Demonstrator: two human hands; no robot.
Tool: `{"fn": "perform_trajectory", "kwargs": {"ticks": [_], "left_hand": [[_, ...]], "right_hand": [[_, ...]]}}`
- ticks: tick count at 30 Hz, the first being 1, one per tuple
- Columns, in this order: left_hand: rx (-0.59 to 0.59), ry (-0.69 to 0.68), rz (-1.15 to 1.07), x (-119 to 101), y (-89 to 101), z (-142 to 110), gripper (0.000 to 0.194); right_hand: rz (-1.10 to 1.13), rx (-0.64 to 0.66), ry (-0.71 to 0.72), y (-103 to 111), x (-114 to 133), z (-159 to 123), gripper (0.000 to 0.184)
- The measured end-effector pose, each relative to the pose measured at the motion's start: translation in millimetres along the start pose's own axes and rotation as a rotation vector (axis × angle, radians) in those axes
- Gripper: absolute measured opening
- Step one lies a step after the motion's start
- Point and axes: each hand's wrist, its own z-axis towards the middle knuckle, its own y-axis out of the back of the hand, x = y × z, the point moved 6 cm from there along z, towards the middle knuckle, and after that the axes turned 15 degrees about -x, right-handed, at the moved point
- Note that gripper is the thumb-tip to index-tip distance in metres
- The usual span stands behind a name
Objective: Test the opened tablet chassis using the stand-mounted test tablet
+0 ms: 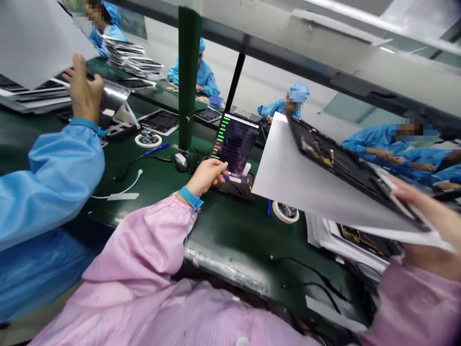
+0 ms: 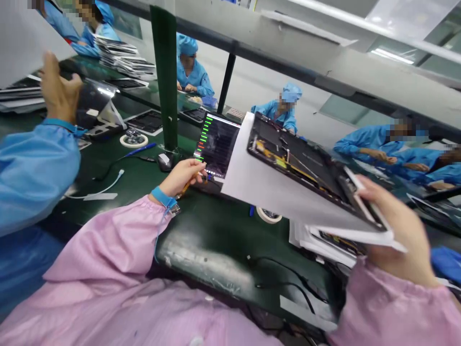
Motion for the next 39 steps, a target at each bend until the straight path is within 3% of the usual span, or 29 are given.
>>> {"fn": "perform_trajectory", "kwargs": {"ticks": [2, 5, 7, 11, 15, 18, 21, 25, 28, 33, 39], "left_hand": [[-0.028, -0.033, -0.020, -6, 5.1, 2, 0.015], [-0.071, -0.118, 0.013, -13, 11.1, 3, 0.014], [-0.063, -0.159, 0.066, -15, 10.8, 1, 0.015], [0.152, -0.148, 0.267, -3, -6.7, -11, 0.015], [0.396, -0.041, 0.559, 23, -25.4, -31, 0.016], [0.481, 0.013, 0.736, 40, -29.9, -39, 0.016], [0.550, 0.032, 0.839, 53, -30.6, -40, 0.017], [0.555, 0.033, 0.873, 61, -29.6, -37, 0.018], [0.534, 0.039, 0.863, 62, -29.6, -36, 0.020], [0.516, 0.052, 0.832, 61, -29.7, -36, 0.020], [0.529, 0.034, 0.866, 60, -29.5, -36, 0.020]], "right_hand": [[0.162, 0.143, -0.178, -18, -16, -36, 0.038], [0.267, 0.177, -0.632, -48, -38, -96, 0.048], [0.302, 0.208, -0.803, -68, -38, -133, 0.062], [0.560, 0.357, -0.917, -102, -15, -185, 0.088], [0.696, 0.468, -0.964, -122, -6, -212, 0.090], [0.616, 0.521, -0.919, -128, -16, -218, 0.091], [0.471, 0.557, -0.773, -124, -22, -214, 0.096], [0.192, 0.688, -0.585, -114, -21, -208, 0.095], [0.143, 0.803, -0.511, -111, -16, -205, 0.081], [0.075, 0.957, -0.397, -105, -18, -202, 0.038], [-0.292, 0.945, -0.086, -84, -55, -188, 0.041]]}}
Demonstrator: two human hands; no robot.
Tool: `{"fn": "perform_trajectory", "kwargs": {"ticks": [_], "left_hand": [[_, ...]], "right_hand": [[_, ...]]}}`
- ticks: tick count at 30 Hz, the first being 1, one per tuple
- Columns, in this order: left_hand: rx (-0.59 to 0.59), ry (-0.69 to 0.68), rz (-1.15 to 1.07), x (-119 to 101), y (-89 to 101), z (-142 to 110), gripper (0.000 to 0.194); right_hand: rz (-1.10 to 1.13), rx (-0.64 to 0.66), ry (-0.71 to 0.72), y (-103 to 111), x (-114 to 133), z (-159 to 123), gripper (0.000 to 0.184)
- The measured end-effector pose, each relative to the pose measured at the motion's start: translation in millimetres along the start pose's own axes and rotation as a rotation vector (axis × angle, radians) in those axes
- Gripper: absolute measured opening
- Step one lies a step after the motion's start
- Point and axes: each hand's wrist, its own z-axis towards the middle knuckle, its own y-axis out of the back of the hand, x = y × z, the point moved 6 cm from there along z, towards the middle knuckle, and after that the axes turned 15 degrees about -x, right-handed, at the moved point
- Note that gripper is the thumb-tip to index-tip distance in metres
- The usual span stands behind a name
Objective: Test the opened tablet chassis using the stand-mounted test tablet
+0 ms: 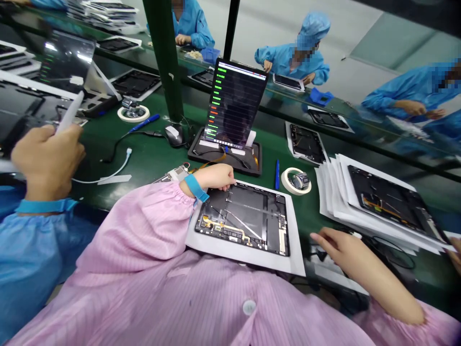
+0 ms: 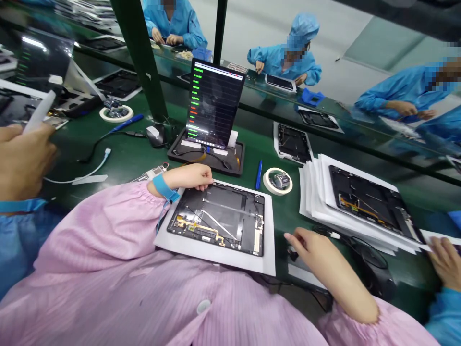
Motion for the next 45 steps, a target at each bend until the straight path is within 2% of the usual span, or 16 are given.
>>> {"fn": "perform_trajectory", "kwargs": {"ticks": [2, 3, 4, 6, 8, 10, 11, 12, 14, 19, 25, 45], "left_hand": [[-0.001, -0.013, 0.037, -2, 1.8, -1, 0.018], [-0.010, -0.031, 0.055, -4, 3.8, -2, 0.016], [-0.021, -0.057, 0.070, -7, 6.1, -3, 0.014], [-0.031, -0.124, 0.091, -14, 10.8, -7, 0.011], [-0.029, -0.168, 0.097, -19, 14.9, -12, 0.008], [-0.020, -0.183, 0.092, -21, 17.9, -17, 0.006], [-0.018, -0.191, 0.088, -20, 19.0, -19, 0.007], [-0.016, -0.199, 0.084, -19, 19.6, -21, 0.008], [-0.007, -0.200, 0.078, -14, 19.4, -23, 0.011], [0.072, -0.137, 0.110, 4, 11.0, -23, 0.010], [0.081, -0.150, 0.176, 2, 8.3, -26, 0.015], [0.135, -0.135, 0.226, -1, 0.0, -34, 0.013]], "right_hand": [[-0.096, -0.068, 0.023, 6, -6, 2, 0.038], [-0.118, -0.148, 0.038, 12, -2, 5, 0.036], [-0.122, -0.249, 0.059, 18, 8, 8, 0.037], [-0.050, -0.407, 0.147, 26, 43, 16, 0.038], [0.122, -0.378, 0.325, 20, 95, 27, 0.026], [0.316, -0.230, 0.565, 4, 151, 36, 0.012], [0.377, -0.195, 0.631, -4, 173, 41, 0.006], [0.415, -0.187, 0.659, -12, 189, 47, 0.003], [0.454, -0.214, 0.632, -26, 208, 59, 0.008], [0.538, -0.243, 0.516, -46, 211, 73, 0.015], [0.618, -0.224, 0.501, -45, 208, 74, 0.010], [0.579, -0.233, 0.504, -46, 208, 73, 0.009]]}}
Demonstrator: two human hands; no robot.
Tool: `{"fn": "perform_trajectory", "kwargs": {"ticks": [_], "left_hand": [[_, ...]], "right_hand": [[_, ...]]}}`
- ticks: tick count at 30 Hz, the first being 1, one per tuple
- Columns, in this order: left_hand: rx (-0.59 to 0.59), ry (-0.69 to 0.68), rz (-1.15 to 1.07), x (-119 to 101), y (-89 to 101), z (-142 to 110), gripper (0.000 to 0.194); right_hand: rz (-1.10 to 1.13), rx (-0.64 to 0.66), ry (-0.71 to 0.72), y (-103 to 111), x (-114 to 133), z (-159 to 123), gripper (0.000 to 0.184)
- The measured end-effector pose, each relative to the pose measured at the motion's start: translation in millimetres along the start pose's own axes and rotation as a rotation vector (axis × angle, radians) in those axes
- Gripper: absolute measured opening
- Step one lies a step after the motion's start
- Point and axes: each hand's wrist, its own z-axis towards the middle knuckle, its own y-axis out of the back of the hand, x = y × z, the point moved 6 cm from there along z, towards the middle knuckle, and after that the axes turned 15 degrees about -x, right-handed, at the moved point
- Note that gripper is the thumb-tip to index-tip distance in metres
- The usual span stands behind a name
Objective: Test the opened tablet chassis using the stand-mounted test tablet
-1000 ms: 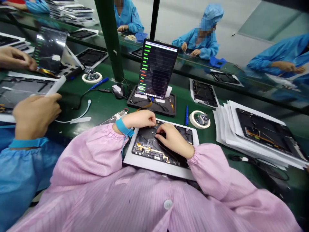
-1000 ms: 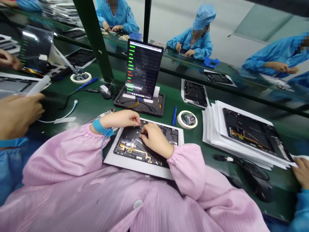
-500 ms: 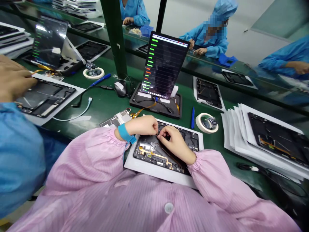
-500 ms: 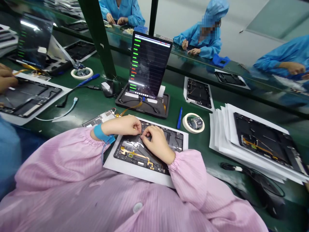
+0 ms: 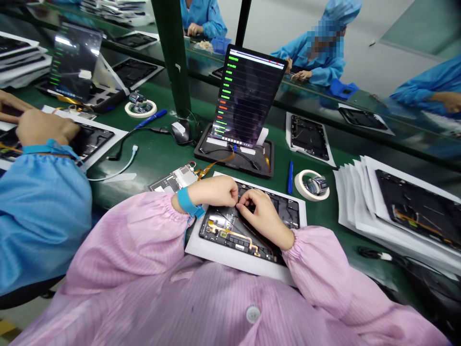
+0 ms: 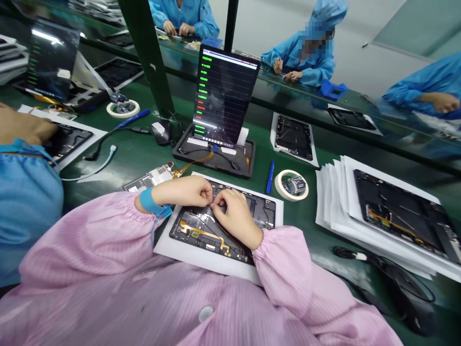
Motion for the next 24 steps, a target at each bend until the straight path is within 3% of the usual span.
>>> {"fn": "perform_trajectory", "kwargs": {"ticks": [9, 20, 24], "left_hand": [[0.003, -0.032, 0.036, -1, -0.5, -1, 0.012], [-0.159, -0.071, 0.125, -6, -0.3, 1, 0.010], [-0.099, -0.148, 0.085, -12, 7.6, -4, 0.009]], "right_hand": [[0.004, 0.007, -0.016, -1, -1, 0, 0.010], [0.037, -0.045, 0.000, 0, -8, -1, 0.008], [0.050, -0.041, -0.011, 0, -10, -1, 0.006]]}}
